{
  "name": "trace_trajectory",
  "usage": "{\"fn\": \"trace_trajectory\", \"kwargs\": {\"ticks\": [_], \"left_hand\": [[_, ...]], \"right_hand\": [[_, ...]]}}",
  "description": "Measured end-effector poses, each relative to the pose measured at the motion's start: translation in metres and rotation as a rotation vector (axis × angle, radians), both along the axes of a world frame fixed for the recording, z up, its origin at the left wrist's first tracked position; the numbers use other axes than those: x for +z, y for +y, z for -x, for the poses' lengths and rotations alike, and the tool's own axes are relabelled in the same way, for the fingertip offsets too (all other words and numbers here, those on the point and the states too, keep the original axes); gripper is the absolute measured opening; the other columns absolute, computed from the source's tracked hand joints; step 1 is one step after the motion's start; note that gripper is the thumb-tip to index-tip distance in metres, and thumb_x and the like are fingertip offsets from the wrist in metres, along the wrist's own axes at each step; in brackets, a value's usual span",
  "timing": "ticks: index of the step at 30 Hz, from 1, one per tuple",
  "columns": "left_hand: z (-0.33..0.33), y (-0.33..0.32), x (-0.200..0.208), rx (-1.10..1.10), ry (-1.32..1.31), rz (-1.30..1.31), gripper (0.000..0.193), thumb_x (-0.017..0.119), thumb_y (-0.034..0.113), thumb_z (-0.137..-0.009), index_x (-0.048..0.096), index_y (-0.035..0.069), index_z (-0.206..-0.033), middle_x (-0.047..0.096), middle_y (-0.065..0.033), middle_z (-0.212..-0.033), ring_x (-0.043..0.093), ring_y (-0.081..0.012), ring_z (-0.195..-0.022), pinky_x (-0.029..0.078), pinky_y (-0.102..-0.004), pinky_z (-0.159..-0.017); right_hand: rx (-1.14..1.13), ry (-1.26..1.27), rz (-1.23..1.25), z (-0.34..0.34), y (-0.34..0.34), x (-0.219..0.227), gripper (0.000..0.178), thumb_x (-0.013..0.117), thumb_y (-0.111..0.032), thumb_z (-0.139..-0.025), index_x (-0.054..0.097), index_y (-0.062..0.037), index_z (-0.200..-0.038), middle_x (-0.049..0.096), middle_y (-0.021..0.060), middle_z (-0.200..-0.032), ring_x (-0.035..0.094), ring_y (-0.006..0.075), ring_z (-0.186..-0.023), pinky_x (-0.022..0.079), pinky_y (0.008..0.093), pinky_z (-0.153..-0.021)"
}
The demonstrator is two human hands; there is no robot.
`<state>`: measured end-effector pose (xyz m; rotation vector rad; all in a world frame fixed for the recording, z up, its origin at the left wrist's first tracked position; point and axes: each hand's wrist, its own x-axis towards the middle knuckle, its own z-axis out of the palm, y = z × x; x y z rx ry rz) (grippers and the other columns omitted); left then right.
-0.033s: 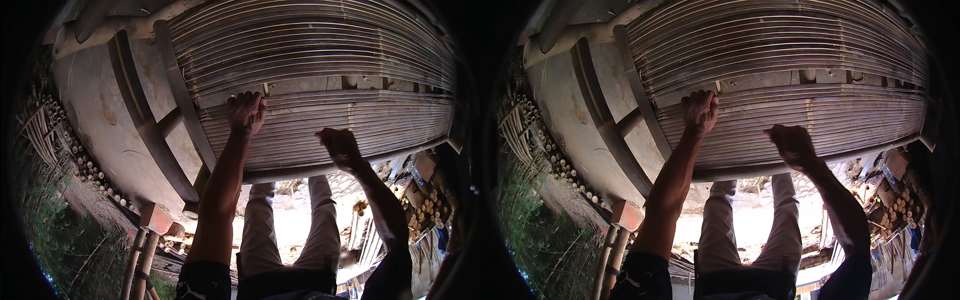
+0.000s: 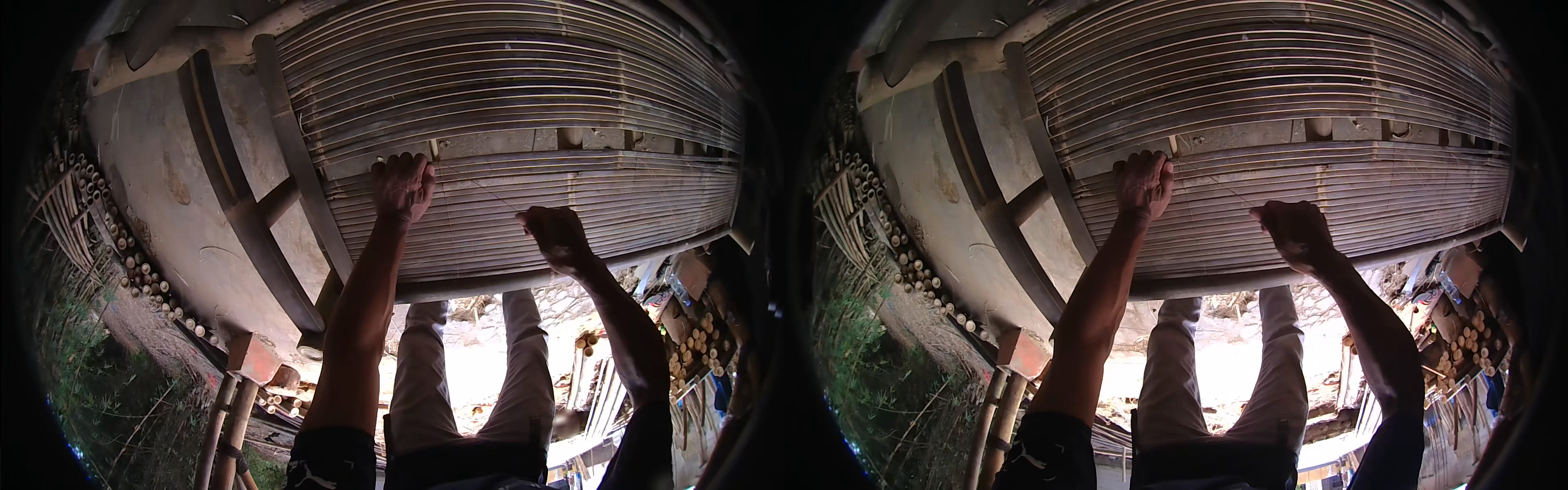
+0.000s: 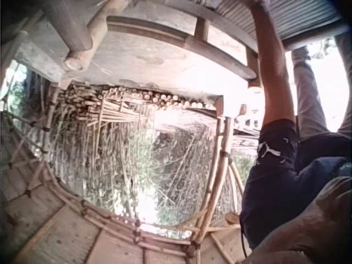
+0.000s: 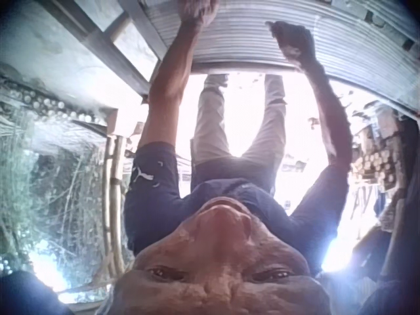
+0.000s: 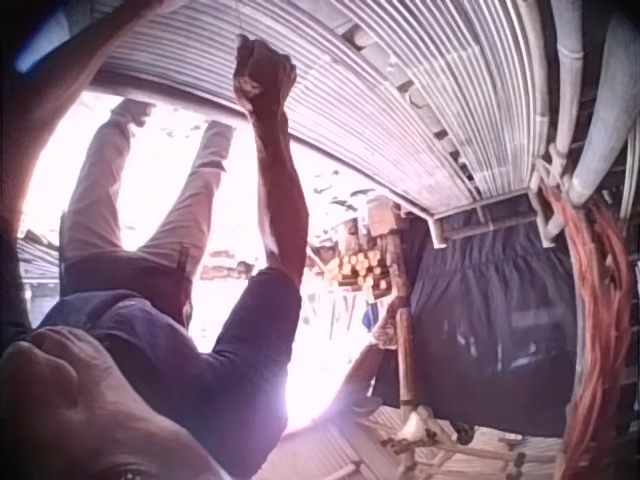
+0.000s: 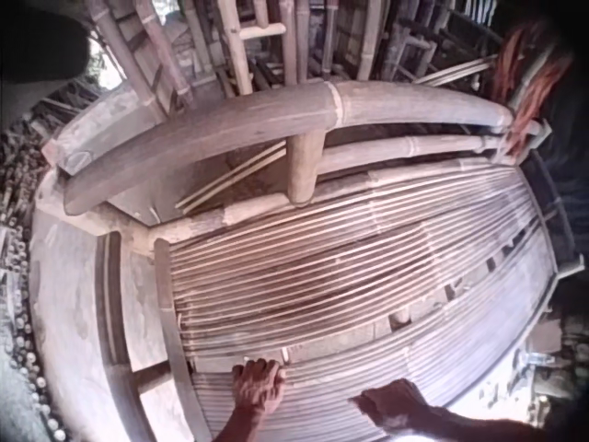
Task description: The person weaves thin bamboo strips into a larger bamboo frame using their hands. They repeatedly pass the strips through the frame and adjust them to maintain alignment and tension. The process is continuous and methodical, focusing on the interlacing of the strips.
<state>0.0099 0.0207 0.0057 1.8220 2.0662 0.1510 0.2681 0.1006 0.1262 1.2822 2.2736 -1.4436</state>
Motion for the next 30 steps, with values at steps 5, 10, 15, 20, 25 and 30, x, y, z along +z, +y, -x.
{"fn": "trace_trajectory", "kwargs": {"ticks": [5, 10, 15, 20, 25, 30], "left_hand": [[-0.01, 0.0, -0.005, -0.008, 0.052, -0.151, 0.017, 0.047, 0.032, -0.095, 0.055, 0.017, -0.095, 0.054, -0.0052, -0.085, 0.055, -0.0256, -0.082, 0.037, -0.0478, -0.082], [-0.017, -0.002, 0.016, 0.04, 0.07, 0.032, 0.022, 0.044, 0.035, -0.1, 0.057, 0.018, -0.106, 0.057, -0.0059, -0.102, 0.055, -0.0265, -0.102, 0.034, -0.0534, -0.098], [-0.099, 0.045, 0.037, 0.17, -0.018, -0.352, 0.027, 0.046, 0.032, -0.101, 0.058, 0.012, -0.115, 0.064, -0.0074, -0.107, 0.06, -0.0285, -0.102, 0.04, -0.0496, -0.091], [-0.275, 0.15, 0.06, -0.049, -0.399, -0.333, 0.031, 0.065, 0.023, -0.091, 0.058, 0.009, -0.118, 0.066, -0.0092, -0.103, 0.062, -0.0292, -0.098, 0.044, -0.0445, -0.088], [-0.347, 0.215, 0.025, 0.13, -0.349, 0.393, 0.043, 0.056, 0.05, -0.094, 0.068, 0.009, -0.102, 0.07, -0.0107, -0.097, 0.066, -0.0293, -0.096, 0.042, -0.0456, -0.091], [-0.342, 0.21, -0.003, 0.102, -0.396, 0.211, 0.045, 0.058, 0.051, -0.093, 0.07, 0.009, -0.089, 0.068, -0.012, -0.074, 0.065, -0.0248, -0.07, 0.049, -0.0386, -0.066]], "right_hand": [[-0.455, 0.303, 0.119, -0.016, -0.007, 0.043, 0.048, 0.06, -0.036, -0.096, 0.053, -0.0045, -0.132, 0.064, 0.0122, -0.123, 0.062, 0.0219, -0.115, 0.052, 0.035, -0.086], [-0.855, 0.184, 0.714, -0.157, -0.039, 0.065, 0.052, 0.063, -0.035, -0.094, 0.052, 0.0016, -0.131, 0.069, 0.0147, -0.106, 0.069, 0.0232, -0.094, 0.056, 0.0351, -0.083], [-0.902, -0.151, -0.192, -0.316, -0.012, -0.005, 0.035, 0.06, -0.016, -0.09, 0.06, -0.0065, -0.123, 0.07, 0.0112, -0.077, 0.069, 0.0224, -0.07, 0.055, 0.0358, -0.063], [-0.712, -0.218, -0.393, -0.303, 0.111, -0.04, 0.045, 0.064, -0.029, -0.092, 0.05, -0.0173, -0.133, 0.07, 0.0082, -0.074, 0.07, 0.03, -0.074, 0.051, 0.0401, -0.067], [-0.332, -0.317, -0.336, -0.289, 0.14, -0.069, 0.027, 0.05, -0.03, -0.096, 0.051, -0.0085, -0.113, 0.066, 0.0218, -0.079, 0.067, 0.0423, -0.08, 0.053, 0.0518, -0.071], [-0.472, -0.133, -0.273, -0.285, 0.145, -0.05, 0.03, 0.053, -0.027, -0.095, 0.056, -0.0026, -0.113, 0.069, 0.0144, -0.096, 0.069, 0.0325, -0.08, 0.055, 0.0447, -0.069]]}}
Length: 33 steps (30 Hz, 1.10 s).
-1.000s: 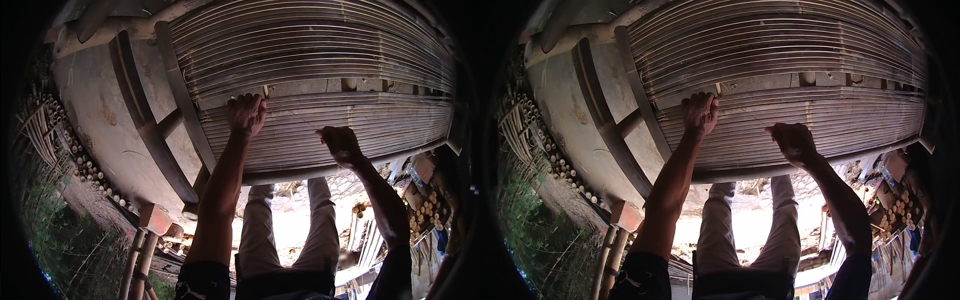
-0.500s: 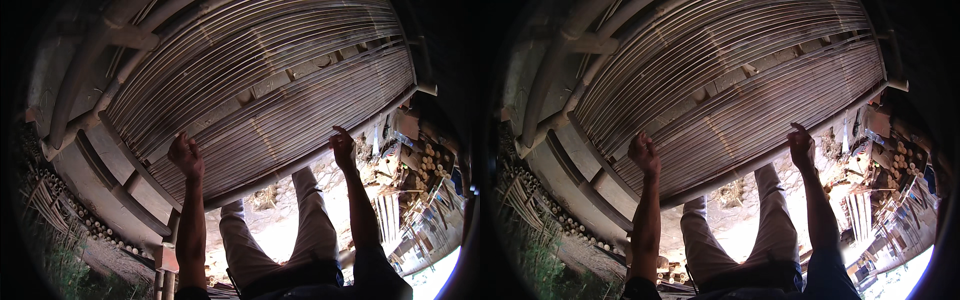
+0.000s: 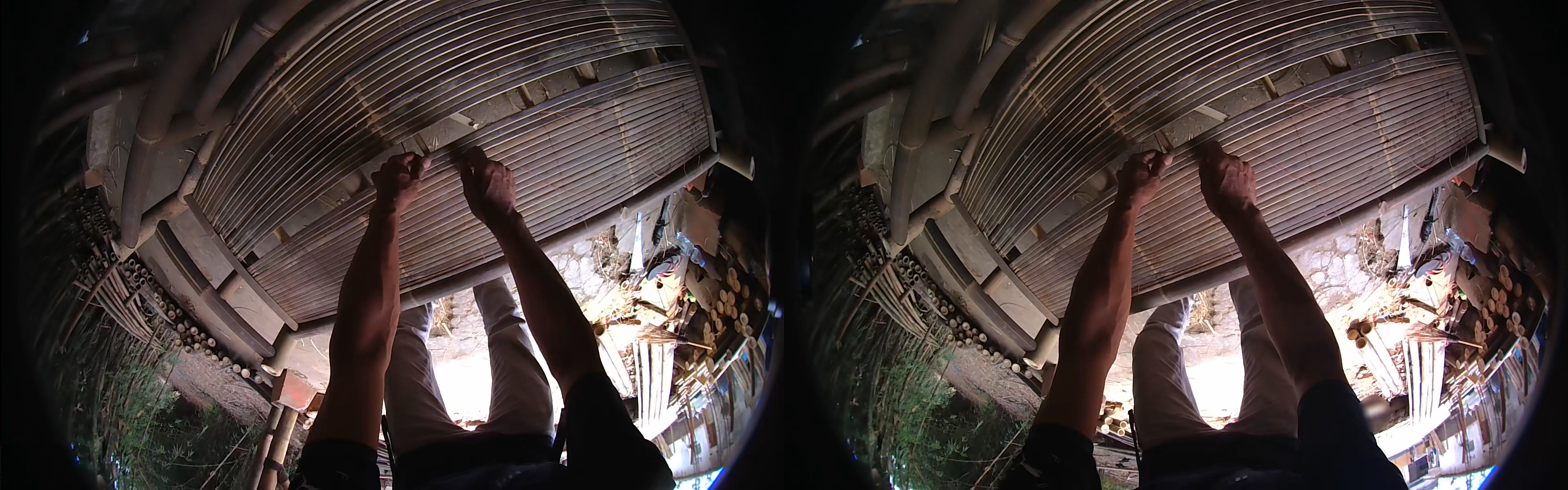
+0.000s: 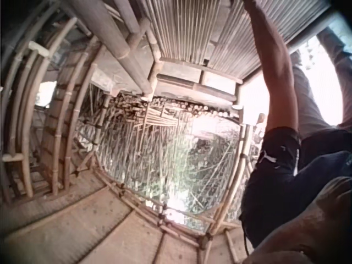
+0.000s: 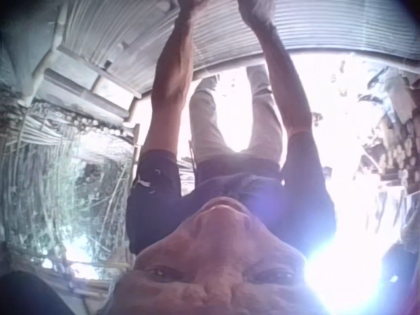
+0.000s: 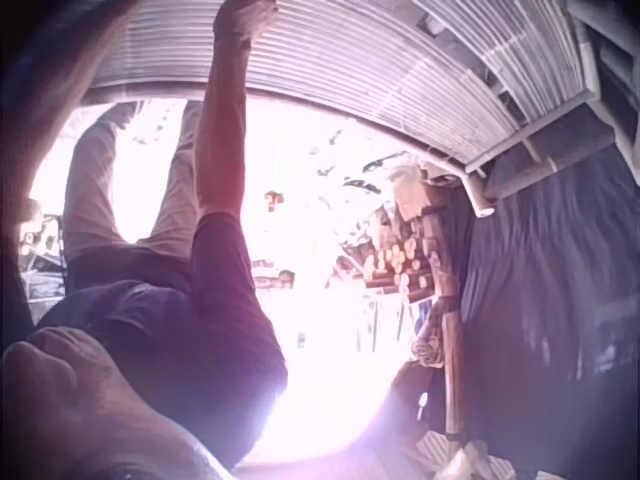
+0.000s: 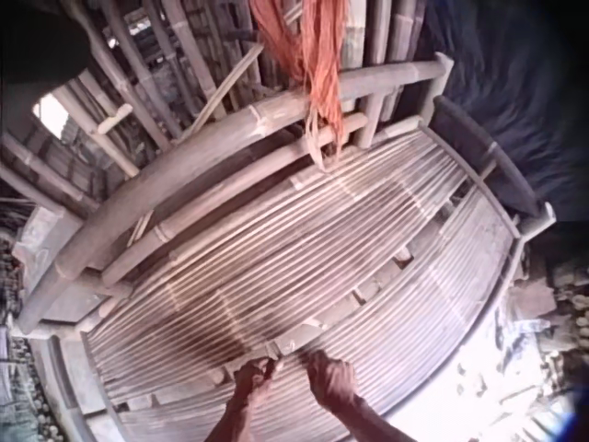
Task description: The person weaves thin bamboo strips into a larger bamboo frame using their hands. They repeatedly pass the strips through the frame and adjust them to maintain alignment and tension. The process is continuous and methodical, focusing on the interlacing of the strips.
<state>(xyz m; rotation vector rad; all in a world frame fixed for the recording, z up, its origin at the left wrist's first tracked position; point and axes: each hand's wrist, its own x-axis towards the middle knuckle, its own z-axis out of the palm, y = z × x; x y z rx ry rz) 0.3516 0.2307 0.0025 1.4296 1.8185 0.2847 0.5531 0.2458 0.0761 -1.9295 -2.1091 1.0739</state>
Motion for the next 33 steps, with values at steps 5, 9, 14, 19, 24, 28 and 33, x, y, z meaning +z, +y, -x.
{"fn": "trace_trajectory", "kwargs": {"ticks": [5, 9, 14, 19, 24, 28, 33], "left_hand": [[-0.002, 0.008, 0.012, 0.011, -0.146, 0.136, 0.052, 0.06, 0.054, -0.091, 0.067, 0.004, -0.082, 0.062, -0.0079, -0.066, 0.055, -0.0189, -0.061, 0.046, -0.0349, -0.062], [-0.009, 0.009, 0.018, 0.037, -0.184, 0.08, 0.049, 0.06, 0.053, -0.092, 0.066, 0.005, -0.084, 0.062, -0.0077, -0.067, 0.057, -0.0176, -0.061, 0.047, -0.0354, -0.062], [-0.008, 0.02, 0.014, -0.108, -0.037, 0.344, 0.044, 0.043, 0.052, -0.098, 0.066, 0.015, -0.102, 0.071, -0.0114, -0.099, 0.067, -0.0312, -0.097, 0.04, -0.0503, -0.09], [0.007, 0.013, -0.026, 0.001, -0.054, 0.27, 0.046, 0.037, 0.04, -0.099, 0.051, 0.013, -0.133, 0.06, -0.0188, -0.128, 0.057, -0.0393, -0.117, 0.04, -0.0568, -0.098], [0.01, 0.028, -0.04, -0.164, -0.112, 0.304, 0.047, 0.048, 0.036, -0.092, 0.054, 0.015, -0.134, 0.061, -0.0175, -0.128, 0.06, -0.0342, -0.116, 0.049, -0.043, -0.094], [0.006, 0.041, -0.022, -0.181, -0.025, 0.457, 0.036, 0.049, 0.035, -0.092, 0.068, 0.014, -0.113, 0.067, -0.0135, -0.117, 0.064, -0.0305, -0.109, 0.051, -0.0439, -0.088], [-0.034, -0.002, 0.049, 0.319, 0.356, -0.205, 0.021, 0.057, 0.03, -0.092, 0.07, 0.015, -0.089, 0.069, -0.0049, -0.097, 0.066, -0.0268, -0.089, 0.046, -0.0435, -0.084]], "right_hand": [[-0.997, 1.163, -0.145, -0.021, 0.062, 0.025, 0.032, 0.064, -0.027, -0.092, 0.066, 0.0038, -0.1, 0.068, 0.0099, -0.102, 0.068, 0.0183, -0.078, 0.054, 0.0333, -0.063], [-0.704, 0.122, -0.169, -0.049, 0.093, 0.027, 0.017, 0.053, -0.016, -0.095, 0.062, -0.0035, -0.103, 0.073, 0.0069, -0.091, 0.069, 0.0177, -0.081, 0.053, 0.0349, -0.063], [-0.253, -0.392, 0.11, 0.011, 0.08, -0.007, 0.018, 0.051, -0.024, -0.092, 0.061, -0.0111, -0.101, 0.069, 0.018, -0.088, 0.068, 0.0363, -0.093, 0.052, 0.0473, -0.08], [0.069, -0.261, 0.164, 0.082, 0.042, -0.026, 0.025, 0.049, -0.021, -0.091, 0.062, -0.001, -0.098, 0.066, 0.0202, -0.1, 0.068, 0.0355, -0.094, 0.056, 0.0453, -0.073], [0.072, 0.33, 0.662, 0.068, 0.061, -0.033, 0.028, 0.055, -0.025, -0.093, 0.065, 0.0003, -0.099, 0.061, 0.0122, -0.061, 0.065, 0.0216, -0.054, 0.052, 0.0357, -0.054], [-0.012, 0.09, 0.823, 0.066, 0.078, -0.021, 0.034, 0.05, -0.025, -0.092, 0.063, 0.0012, -0.109, 0.068, 0.0132, -0.07, 0.069, 0.0199, -0.062, 0.053, 0.0346, -0.057], [-0.007, 0.328, 0.268, 0.037, 0.055, 0.0, 0.03, 0.047, -0.014, -0.095, 0.06, 0.0003, -0.118, 0.067, 0.0176, -0.108, 0.07, 0.0225, -0.069, 0.059, 0.0317, -0.062]]}}
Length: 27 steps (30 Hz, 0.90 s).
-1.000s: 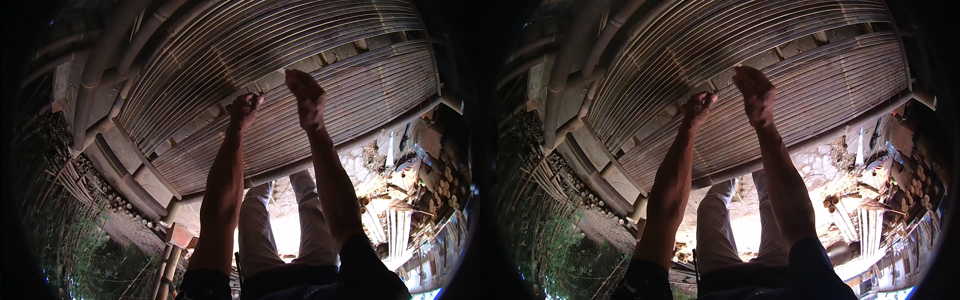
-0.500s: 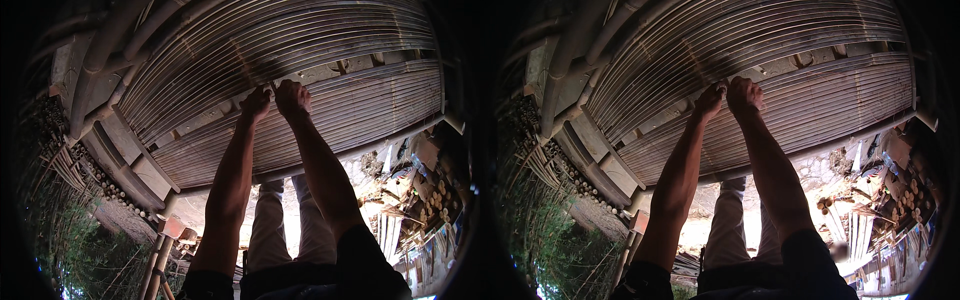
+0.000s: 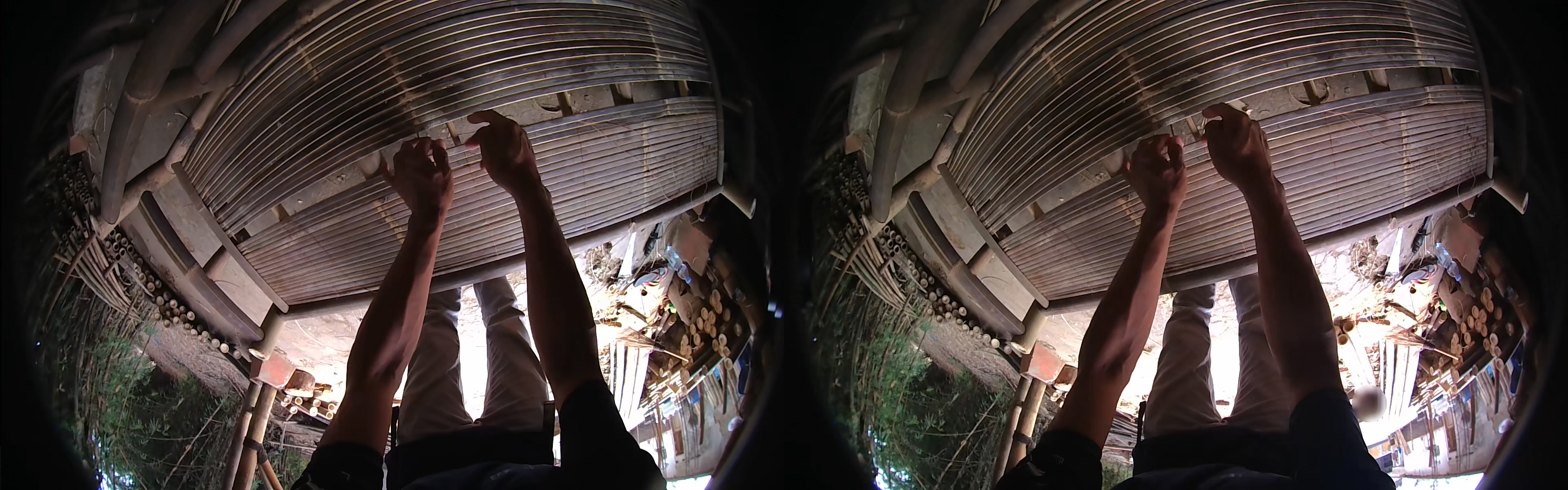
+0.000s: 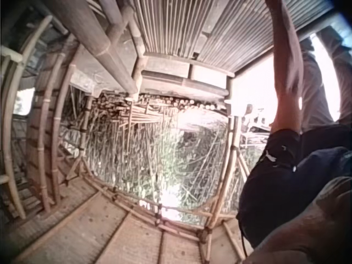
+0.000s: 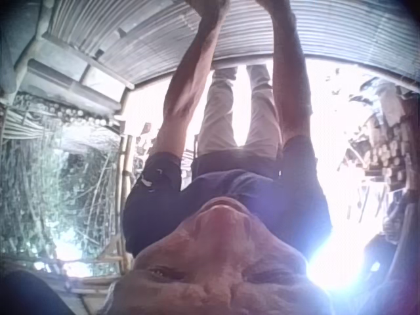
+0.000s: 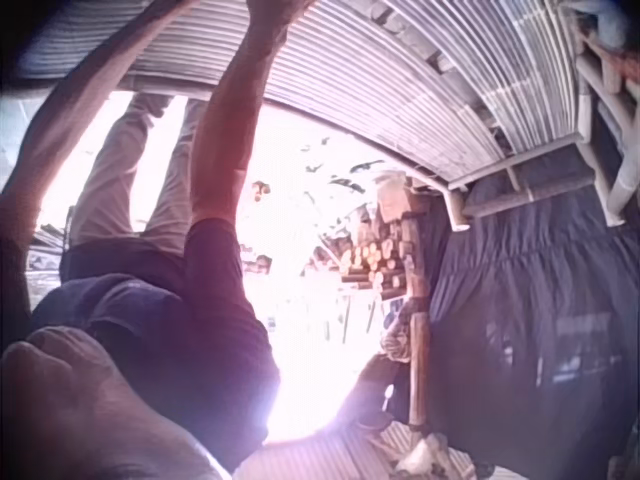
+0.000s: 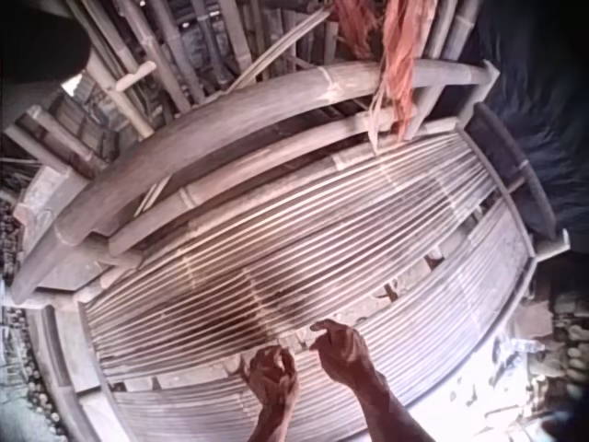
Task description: The person weaves thin bamboo strips into a larger bamboo frame using their hands. They repeatedly pass the strips through the frame and adjust them to maintain alignment and tension. The process is continuous and methodical, focusing on the interlacing of the strips.
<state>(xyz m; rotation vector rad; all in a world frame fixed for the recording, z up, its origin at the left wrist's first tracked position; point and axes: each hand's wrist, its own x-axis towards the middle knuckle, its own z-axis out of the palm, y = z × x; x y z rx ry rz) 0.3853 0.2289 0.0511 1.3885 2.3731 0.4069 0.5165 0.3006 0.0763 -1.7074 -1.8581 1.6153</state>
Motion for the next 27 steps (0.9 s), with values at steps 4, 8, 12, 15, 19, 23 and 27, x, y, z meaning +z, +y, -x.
{"fn": "trace_trajectory", "kwargs": {"ticks": [4, 8, 12, 15, 19, 23, 27], "left_hand": [[-0.009, -0.013, 0.053, -0.109, -0.098, -0.377, 0.007, 0.068, 0.02, -0.087, 0.069, 0.013, -0.09, 0.068, -0.0009, -0.098, 0.065, -0.0239, -0.09, 0.045, -0.0409, -0.084], [0.014, -0.012, 0.027, -0.172, -0.151, -0.285, 0.024, 0.068, 0.024, -0.089, 0.068, 0.013, -0.11, 0.068, -0.0075, -0.105, 0.065, -0.0298, -0.096, 0.044, -0.0437, -0.094], [0.035, -0.002, -0.013, -0.264, -0.374, 0.182, 0.038, 0.053, 0.046, -0.097, 0.067, 0.019, -0.12, 0.07, -0.0105, -0.104, 0.066, -0.0289, -0.097, 0.048, -0.0428, -0.091], [0.029, 0.022, -0.012, -0.328, -0.519, 0.591, 0.043, 0.048, 0.052, -0.098, 0.068, 0.021, -0.119, 0.072, -0.0109, -0.095, 0.068, -0.0269, -0.092, 0.05, -0.0416, -0.087], [0.038, 0.018, -0.032, -0.358, -0.464, 0.537, 0.044, 0.048, 0.052, -0.097, 0.07, 0.017, -0.113, 0.071, -0.0129, -0.089, 0.069, -0.0281, -0.089, 0.051, -0.0423, -0.084], [0.035, 0.014, -0.035, -0.389, -0.497, 0.408, 0.047, 0.05, 0.054, -0.096, 0.07, 0.015, -0.112, 0.072, -0.0135, -0.094, 0.069, -0.0313, -0.092, 0.052, -0.042, -0.083], [0.029, 0.015, -0.04, -0.345, -0.584, 0.439, 0.049, 0.048, 0.055, -0.096, 0.071, 0.014, -0.11, 0.071, -0.0152, -0.102, 0.067, -0.032, -0.101, 0.052, -0.0423, -0.084]], "right_hand": [[-0.226, 0.684, 0.554, -0.007, -0.021, -0.014, 0.044, 0.051, 0.0, -0.09, 0.05, -0.0005, -0.134, 0.067, 0.0141, -0.112, 0.07, 0.0188, -0.075, 0.06, 0.0298, -0.068], [0.173, -0.035, -0.183, -0.039, -0.032, 0.015, 0.046, 0.073, -0.007, -0.082, 0.058, -0.0041, -0.125, 0.072, 0.0124, -0.094, 0.071, 0.0216, -0.083, 0.057, 0.0307, -0.079], [0.618, -0.563, 0.161, -0.101, -0.06, 0.078, 0.027, 0.069, -0.026, -0.088, 0.066, -0.0016, -0.099, 0.073, 0.0119, -0.084, 0.07, 0.0275, -0.079, 0.056, 0.0353, -0.077], [0.625, -0.264, 0.957, -0.125, -0.088, 0.088, 0.033, 0.058, -0.032, -0.097, 0.066, 0.0003, -0.097, 0.073, 0.0107, -0.079, 0.072, 0.0181, -0.075, 0.057, 0.0322, -0.068], [0.592, 0.396, 1.05, -0.075, -0.053, 0.125, 0.049, 0.047, -0.045, -0.101, 0.066, -0.0009, -0.108, 0.075, 0.0084, -0.088, 0.072, 0.018, -0.089, 0.057, 0.0301, -0.069], [-0.345, 1.122, 0.477, -0.043, 0.008, 0.101, 0.053, 0.046, -0.042, -0.101, 0.051, 0.0015, -0.131, 0.061, 0.0208, -0.126, 0.064, 0.0289, -0.113, 0.057, 0.0417, -0.086], [-0.178, 0.243, -0.256, -0.068, 0.05, 0.049, 0.041, 0.044, -0.037, -0.102, 0.054, -0.006, -0.127, 0.065, 0.0141, -0.12, 0.063, 0.0275, -0.111, 0.052, 0.0382, -0.085]]}}
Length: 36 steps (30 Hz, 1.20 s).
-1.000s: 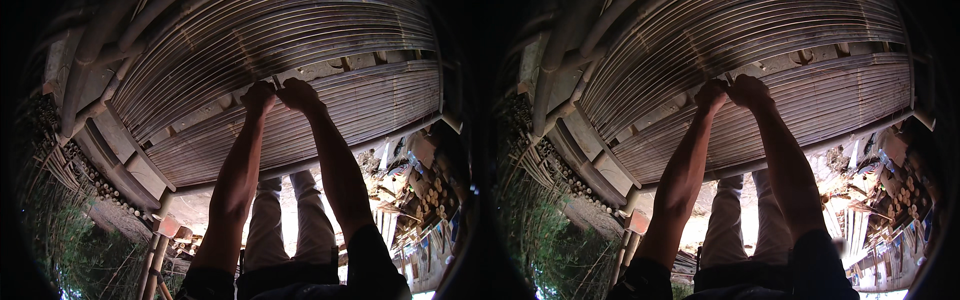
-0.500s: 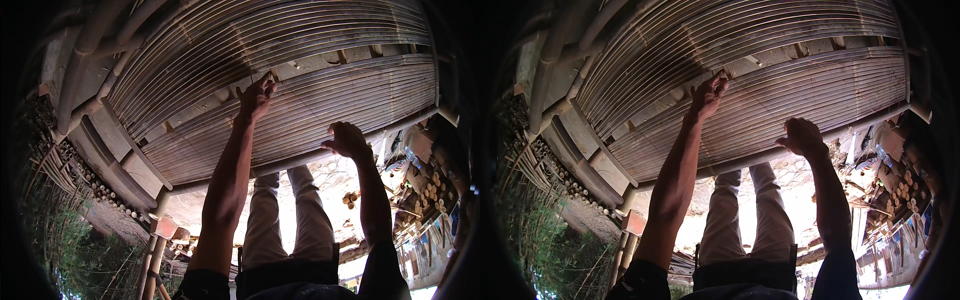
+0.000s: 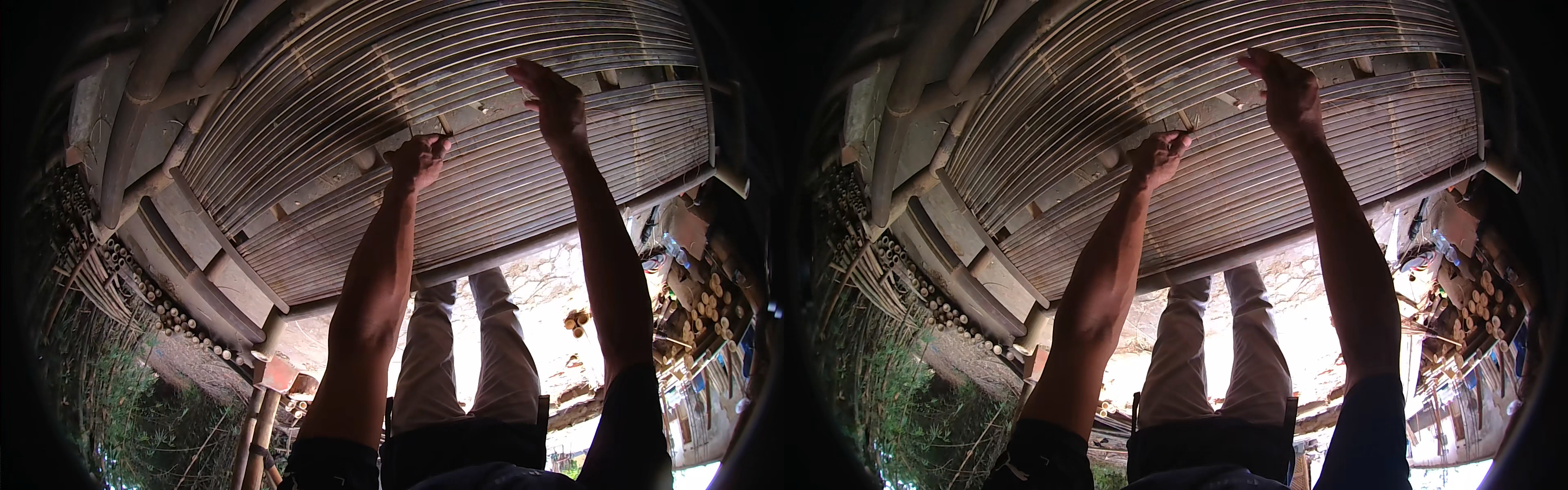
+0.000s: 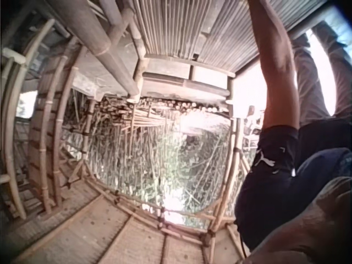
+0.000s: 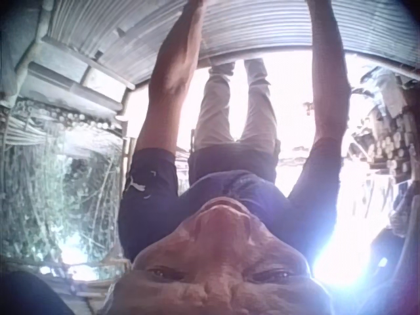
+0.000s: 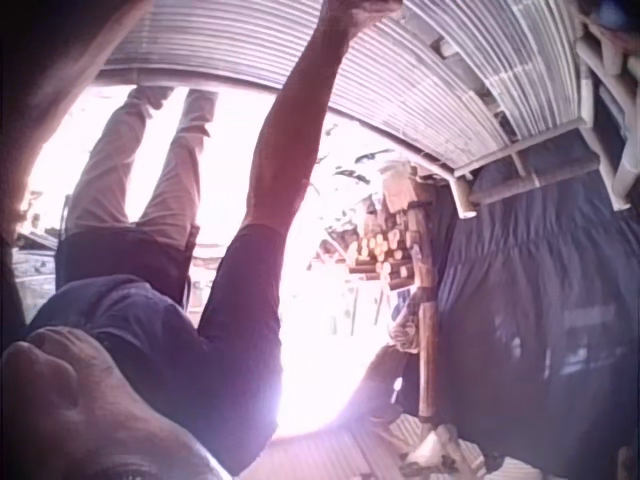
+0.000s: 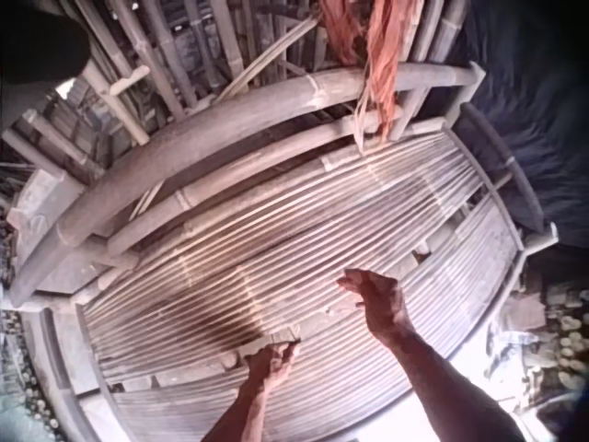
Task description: The person weaves thin bamboo strips into a larger bamboo frame using their hands. They repeatedly pass the strips through the frame and adjust them to maintain alignment and tension. The process is continuous and methodical, focusing on the interlacing of the strips.
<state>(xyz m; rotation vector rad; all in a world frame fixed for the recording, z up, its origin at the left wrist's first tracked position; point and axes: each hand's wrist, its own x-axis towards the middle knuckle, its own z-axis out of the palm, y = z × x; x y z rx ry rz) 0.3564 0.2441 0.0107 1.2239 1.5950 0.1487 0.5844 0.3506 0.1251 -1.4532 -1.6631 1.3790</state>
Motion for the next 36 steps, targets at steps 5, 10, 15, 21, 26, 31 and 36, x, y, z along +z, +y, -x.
{"fn": "trace_trajectory", "kwargs": {"ticks": [5, 10, 15, 21, 26, 31, 36], "left_hand": [[-0.001, -0.003, 0.018, -0.001, 0.205, -0.046, 0.05, 0.053, 0.054, -0.093, 0.067, 0.013, -0.117, 0.07, -0.0155, -0.105, 0.066, -0.0355, -0.101, 0.047, -0.0491, -0.09], [-0.012, -0.005, 0.009, 0.073, 0.134, -0.149, 0.06, 0.059, 0.054, -0.09, 0.056, 0.008, -0.128, 0.068, -0.0189, -0.109, 0.066, -0.0363, -0.098, 0.045, -0.0501, -0.092], [0.004, -0.019, -0.004, 0.176, 0.057, -0.213, 0.062, 0.059, 0.056, -0.09, 0.053, 0.006, -0.126, 0.067, -0.0165, -0.096, 0.067, -0.0303, -0.084, 0.051, -0.0433, -0.079], [0.0, -0.019, -0.015, 0.192, 0.022, -0.267, 0.063, 0.066, 0.054, -0.087, 0.053, 0.006, -0.126, 0.065, -0.0105, -0.087, 0.063, -0.0198, -0.073, 0.05, -0.0346, -0.067], [0.007, -0.021, 0.001, 0.181, 0.129, -0.233, 0.054, 0.064, 0.053, -0.087, 0.059, 0.011, -0.12, 0.068, -0.0106, -0.091, 0.066, -0.0271, -0.083, 0.046, -0.0434, -0.085], [-0.057, -0.003, 0.04, 0.122, 0.479, -0.842, 0.034, 0.073, 0.034, -0.087, 0.065, 0.007, -0.105, 0.066, -0.0085, -0.087, 0.063, -0.0266, -0.081, 0.051, -0.0388, -0.074], [-0.148, 0.051, 0.034, 0.1, 0.309, -0.571, 0.038, 0.061, 0.049, -0.091, 0.065, 0.016, -0.107, 0.068, -0.0043, -0.108, 0.062, -0.0269, -0.103, 0.041, -0.0476, -0.09]], "right_hand": [[0.674, -0.971, -0.117, -0.017, -0.067, 0.014, 0.032, 0.046, -0.032, -0.1, 0.061, -0.0064, -0.087, 0.066, 0.0128, -0.075, 0.067, 0.0309, -0.075, 0.053, 0.0469, -0.069], [0.573, -0.56, -0.132, 0.064, -0.116, 0.019, 0.027, 0.053, -0.03, -0.098, 0.058, -0.0072, -0.084, 0.058, 0.012, -0.066, 0.061, 0.0331, -0.06, 0.048, 0.047, -0.057], [0.707, -0.626, 0.01, -0.027, -0.084, 0.005, 0.03, 0.047, -0.032, -0.101, 0.065, -0.0083, -0.093, 0.06, 0.0078, -0.068, 0.065, 0.0263, -0.064, 0.052, 0.0414, -0.061], [0.196, -0.271, 0.17, -0.022, -0.074, 0.039, 0.04, 0.052, -0.038, -0.099, 0.059, -0.0041, -0.12, 0.07, 0.0135, -0.108, 0.07, 0.0268, -0.095, 0.056, 0.0367, -0.078], [-0.359, 0.314, 0.939, -0.131, -0.149, 0.057, 0.048, 0.065, -0.032, -0.093, 0.056, 0.0026, -0.125, 0.07, 0.0154, -0.101, 0.07, 0.0265, -0.088, 0.058, 0.0363, -0.076], [-0.346, -0.648, 0.253, -0.246, -0.154, -0.008, 0.039, 0.064, -0.02, -0.089, 0.058, -0.0085, -0.126, 0.071, 0.014, -0.089, 0.07, 0.0274, -0.074, 0.055, 0.0378, -0.066], [-0.127, -0.675, 0.017, -0.225, -0.025, -0.023, 0.051, 0.067, -0.027, -0.088, 0.05, -0.0153, -0.134, 0.073, 0.0086, -0.087, 0.07, 0.0298, -0.079, 0.054, 0.0427, -0.07]]}}
